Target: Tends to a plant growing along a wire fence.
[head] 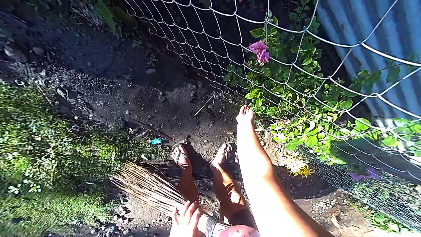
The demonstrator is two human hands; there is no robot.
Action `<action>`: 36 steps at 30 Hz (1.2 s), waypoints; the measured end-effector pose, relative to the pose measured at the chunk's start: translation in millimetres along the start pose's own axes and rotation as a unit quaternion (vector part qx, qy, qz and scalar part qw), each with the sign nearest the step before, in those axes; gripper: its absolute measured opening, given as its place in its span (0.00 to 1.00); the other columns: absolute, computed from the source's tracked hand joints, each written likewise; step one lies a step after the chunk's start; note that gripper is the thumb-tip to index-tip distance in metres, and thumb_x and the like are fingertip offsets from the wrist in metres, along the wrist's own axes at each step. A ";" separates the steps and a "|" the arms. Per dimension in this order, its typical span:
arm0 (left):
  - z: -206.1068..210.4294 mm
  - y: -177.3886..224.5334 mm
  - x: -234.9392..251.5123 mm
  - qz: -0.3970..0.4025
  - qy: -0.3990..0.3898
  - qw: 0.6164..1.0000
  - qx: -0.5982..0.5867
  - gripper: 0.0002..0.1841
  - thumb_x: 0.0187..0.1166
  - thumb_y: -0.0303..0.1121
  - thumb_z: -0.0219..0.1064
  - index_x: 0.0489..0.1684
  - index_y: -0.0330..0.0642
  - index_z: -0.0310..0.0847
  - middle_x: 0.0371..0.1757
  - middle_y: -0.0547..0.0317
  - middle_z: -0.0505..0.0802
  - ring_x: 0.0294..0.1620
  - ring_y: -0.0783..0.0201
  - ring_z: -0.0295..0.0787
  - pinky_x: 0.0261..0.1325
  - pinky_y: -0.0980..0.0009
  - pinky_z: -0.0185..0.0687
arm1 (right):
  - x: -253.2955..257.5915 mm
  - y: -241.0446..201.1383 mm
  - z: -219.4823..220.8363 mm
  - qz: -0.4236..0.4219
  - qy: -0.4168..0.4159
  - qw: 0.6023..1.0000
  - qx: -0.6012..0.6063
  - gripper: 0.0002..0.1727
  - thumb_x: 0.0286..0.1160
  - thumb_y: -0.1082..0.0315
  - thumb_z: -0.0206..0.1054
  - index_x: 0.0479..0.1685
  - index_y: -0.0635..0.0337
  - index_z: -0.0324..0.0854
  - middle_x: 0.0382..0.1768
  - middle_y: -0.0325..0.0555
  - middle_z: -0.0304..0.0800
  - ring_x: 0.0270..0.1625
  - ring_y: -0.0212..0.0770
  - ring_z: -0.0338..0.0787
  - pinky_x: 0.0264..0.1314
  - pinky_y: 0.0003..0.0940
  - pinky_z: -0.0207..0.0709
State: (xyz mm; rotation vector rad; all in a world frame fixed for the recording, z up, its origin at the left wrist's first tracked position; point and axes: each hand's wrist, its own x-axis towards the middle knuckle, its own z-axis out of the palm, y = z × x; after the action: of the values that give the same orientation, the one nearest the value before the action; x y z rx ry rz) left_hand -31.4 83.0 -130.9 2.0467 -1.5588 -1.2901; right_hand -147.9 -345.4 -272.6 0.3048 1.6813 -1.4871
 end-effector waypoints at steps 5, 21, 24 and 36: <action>-3.2 -1.9 3.5 -0.003 -0.012 1.000 -0.002 0.22 0.59 0.30 0.75 0.56 0.41 0.92 0.67 0.42 0.92 0.77 0.30 0.79 0.75 0.18 0.55 | -3.9 -2.7 -7.2 0.006 -0.006 0.999 0.047 0.14 0.93 0.65 0.47 0.71 0.56 0.65 0.58 0.45 0.78 0.59 0.36 0.84 0.63 0.26 0.80; -13.9 -1.9 12.9 -0.003 -0.010 1.000 -0.013 0.21 0.59 0.31 0.75 0.55 0.41 0.91 0.66 0.40 0.92 0.75 0.28 0.81 0.73 0.17 0.57 | -4.7 2.6 16.4 0.003 0.024 0.966 -0.257 0.18 0.96 0.55 0.50 0.72 0.55 0.70 0.52 0.41 0.79 0.38 0.29 0.79 0.37 0.21 0.72; -14.1 -0.8 14.0 -0.003 -0.009 1.000 -0.011 0.20 0.59 0.30 0.75 0.54 0.40 0.92 0.65 0.40 0.92 0.75 0.27 0.81 0.72 0.16 0.56 | -52.3 2.7 21.8 -0.106 -0.037 0.937 -0.330 0.21 0.98 0.61 0.45 0.75 0.67 0.66 0.52 0.47 0.79 0.39 0.29 0.76 0.40 0.21 0.69; -10.4 10.8 16.6 -0.020 -0.005 1.000 -0.003 0.24 0.56 0.30 0.79 0.57 0.38 0.90 0.68 0.38 0.91 0.78 0.26 0.77 0.75 0.16 0.52 | -101.4 -36.6 30.8 0.056 0.009 0.971 -0.232 0.14 0.96 0.59 0.48 0.67 0.57 0.68 0.40 0.36 0.75 0.29 0.22 0.74 0.30 0.14 0.68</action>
State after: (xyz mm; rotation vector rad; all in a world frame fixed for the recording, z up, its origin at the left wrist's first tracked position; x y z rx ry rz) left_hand -29.8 61.3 -125.9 2.0811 -1.5226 -1.3208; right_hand -97.3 -348.2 -172.6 0.1545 1.9322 -0.9712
